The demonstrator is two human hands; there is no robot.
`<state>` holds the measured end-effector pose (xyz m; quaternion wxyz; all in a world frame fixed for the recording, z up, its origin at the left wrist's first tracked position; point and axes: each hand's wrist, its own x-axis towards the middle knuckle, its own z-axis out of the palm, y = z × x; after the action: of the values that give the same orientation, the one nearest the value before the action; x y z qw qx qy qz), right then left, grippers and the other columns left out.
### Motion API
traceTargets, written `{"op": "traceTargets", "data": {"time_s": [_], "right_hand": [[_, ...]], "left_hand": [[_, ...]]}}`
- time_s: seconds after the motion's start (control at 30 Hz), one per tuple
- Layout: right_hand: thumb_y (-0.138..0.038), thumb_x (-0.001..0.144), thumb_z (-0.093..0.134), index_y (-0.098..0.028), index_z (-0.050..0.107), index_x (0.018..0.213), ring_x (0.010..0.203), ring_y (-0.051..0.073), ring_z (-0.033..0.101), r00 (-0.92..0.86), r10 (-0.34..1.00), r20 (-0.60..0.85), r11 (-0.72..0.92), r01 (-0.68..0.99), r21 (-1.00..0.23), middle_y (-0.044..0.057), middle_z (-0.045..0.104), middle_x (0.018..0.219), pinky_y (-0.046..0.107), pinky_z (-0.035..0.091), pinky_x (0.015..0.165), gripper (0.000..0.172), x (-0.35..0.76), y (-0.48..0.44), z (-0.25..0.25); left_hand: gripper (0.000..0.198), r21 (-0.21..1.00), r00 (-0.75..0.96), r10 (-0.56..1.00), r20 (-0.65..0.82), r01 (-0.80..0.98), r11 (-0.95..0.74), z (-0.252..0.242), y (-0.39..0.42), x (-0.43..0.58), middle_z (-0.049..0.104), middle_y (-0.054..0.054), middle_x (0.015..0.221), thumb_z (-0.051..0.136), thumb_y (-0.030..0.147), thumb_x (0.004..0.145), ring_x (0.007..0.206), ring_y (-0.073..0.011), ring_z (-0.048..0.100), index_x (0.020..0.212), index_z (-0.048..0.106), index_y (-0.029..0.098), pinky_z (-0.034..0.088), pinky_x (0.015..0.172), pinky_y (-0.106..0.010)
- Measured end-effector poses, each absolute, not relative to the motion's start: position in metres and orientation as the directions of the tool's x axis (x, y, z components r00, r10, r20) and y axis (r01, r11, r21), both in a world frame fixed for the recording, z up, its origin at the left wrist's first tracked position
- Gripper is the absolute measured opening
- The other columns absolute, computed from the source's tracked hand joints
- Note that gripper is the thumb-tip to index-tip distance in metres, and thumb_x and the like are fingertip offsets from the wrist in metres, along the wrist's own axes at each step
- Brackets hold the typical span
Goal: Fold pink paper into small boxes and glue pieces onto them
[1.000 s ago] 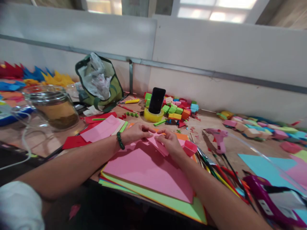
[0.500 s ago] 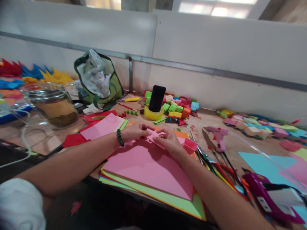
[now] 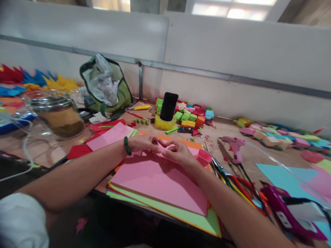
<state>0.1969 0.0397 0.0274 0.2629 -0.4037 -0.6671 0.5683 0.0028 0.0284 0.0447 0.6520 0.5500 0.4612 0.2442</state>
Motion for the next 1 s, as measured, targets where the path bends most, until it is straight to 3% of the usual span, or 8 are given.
{"op": "traceTargets", "data": {"time_s": [0.1, 0.23, 0.4, 0.63, 0.8, 0.9, 1.0], "right_hand": [[-0.04, 0.062, 0.079, -0.017, 0.055, 0.089, 0.046, 0.01, 0.053, -0.519, 0.853, -0.064, 0.057, 0.214, -0.975, -0.004, 0.06, 0.053, 0.019, 0.032, 0.043, 0.043, 0.198, 0.042, 0.027], [-0.041, 0.055, 0.082, -0.02, 0.052, 0.087, 0.045, 0.011, 0.053, -0.434, 0.897, -0.08, -0.048, 0.084, -0.995, -0.005, 0.06, 0.054, 0.021, 0.036, 0.044, 0.048, 0.199, 0.045, 0.031], [-0.042, 0.053, 0.082, -0.02, 0.05, 0.085, 0.045, 0.013, 0.056, -0.421, 0.903, -0.085, -0.053, 0.085, -0.995, -0.004, 0.062, 0.053, 0.021, 0.037, 0.045, 0.05, 0.198, 0.047, 0.031], [-0.042, 0.06, 0.079, -0.02, 0.05, 0.089, 0.045, 0.011, 0.054, -0.474, 0.878, -0.066, 0.012, 0.16, -0.987, -0.004, 0.062, 0.054, 0.02, 0.032, 0.044, 0.047, 0.2, 0.047, 0.025], [-0.041, 0.061, 0.078, -0.02, 0.052, 0.09, 0.045, 0.011, 0.052, -0.532, 0.844, -0.073, 0.038, 0.195, -0.98, -0.005, 0.061, 0.054, 0.02, 0.031, 0.045, 0.045, 0.198, 0.044, 0.024], [-0.039, 0.062, 0.077, -0.019, 0.053, 0.091, 0.044, 0.01, 0.05, -0.556, 0.826, -0.096, 0.042, 0.23, -0.972, -0.006, 0.06, 0.053, 0.02, 0.031, 0.045, 0.042, 0.196, 0.043, 0.024], [-0.037, 0.065, 0.075, -0.019, 0.053, 0.09, 0.049, 0.011, 0.053, -0.574, 0.814, -0.087, 0.076, 0.254, -0.964, -0.005, 0.061, 0.055, 0.021, 0.034, 0.048, 0.038, 0.196, 0.041, 0.024]], "left_hand": [[0.048, 0.954, 0.462, 0.835, -0.299, 0.117, 0.277, 0.045, 0.032, -0.001, 0.067, -0.001, 0.063, 0.073, 0.011, 0.062, 0.052, -0.0094, 0.059, 0.109, 0.063, 0.012, 0.041, 0.046, -0.016], [0.041, 0.946, 0.493, 0.834, -0.25, -0.058, 0.318, 0.046, 0.038, -0.008, 0.072, -0.009, 0.078, 0.076, 0.021, 0.066, 0.068, -0.0146, 0.068, 0.103, 0.066, 0.01, 0.051, 0.064, -0.024], [0.034, 0.944, 0.463, 0.844, -0.272, -0.041, 0.327, 0.046, 0.039, -0.01, 0.072, -0.011, 0.072, 0.074, 0.028, 0.069, 0.068, -0.0178, 0.07, 0.095, 0.067, 0.007, 0.051, 0.063, -0.024], [0.032, 0.954, 0.394, 0.871, -0.294, 0.07, 0.29, 0.048, 0.036, -0.004, 0.066, -0.003, 0.06, 0.064, 0.012, 0.072, 0.057, -0.0129, 0.066, 0.104, 0.065, 0.009, 0.046, 0.053, -0.019], [0.05, 0.949, 0.413, 0.874, -0.257, 0.28, 0.146, 0.049, 0.03, -0.001, 0.059, 0.004, 0.053, 0.071, 0.017, 0.067, 0.041, -0.0086, 0.053, 0.115, 0.061, 0.012, 0.039, 0.041, -0.017], [0.05, 0.902, 0.414, 0.871, -0.264, 0.426, 0.071, 0.049, 0.029, -0.001, 0.052, 0.007, 0.046, 0.071, 0.018, 0.065, 0.036, -0.0087, 0.048, 0.114, 0.063, 0.012, 0.04, 0.039, -0.019], [0.041, 0.894, 0.458, 0.847, -0.268, 0.447, 0.041, 0.047, 0.03, -0.001, 0.051, 0.007, 0.047, 0.067, 0.019, 0.068, 0.039, -0.0077, 0.048, 0.109, 0.066, 0.014, 0.041, 0.042, -0.017]]}}
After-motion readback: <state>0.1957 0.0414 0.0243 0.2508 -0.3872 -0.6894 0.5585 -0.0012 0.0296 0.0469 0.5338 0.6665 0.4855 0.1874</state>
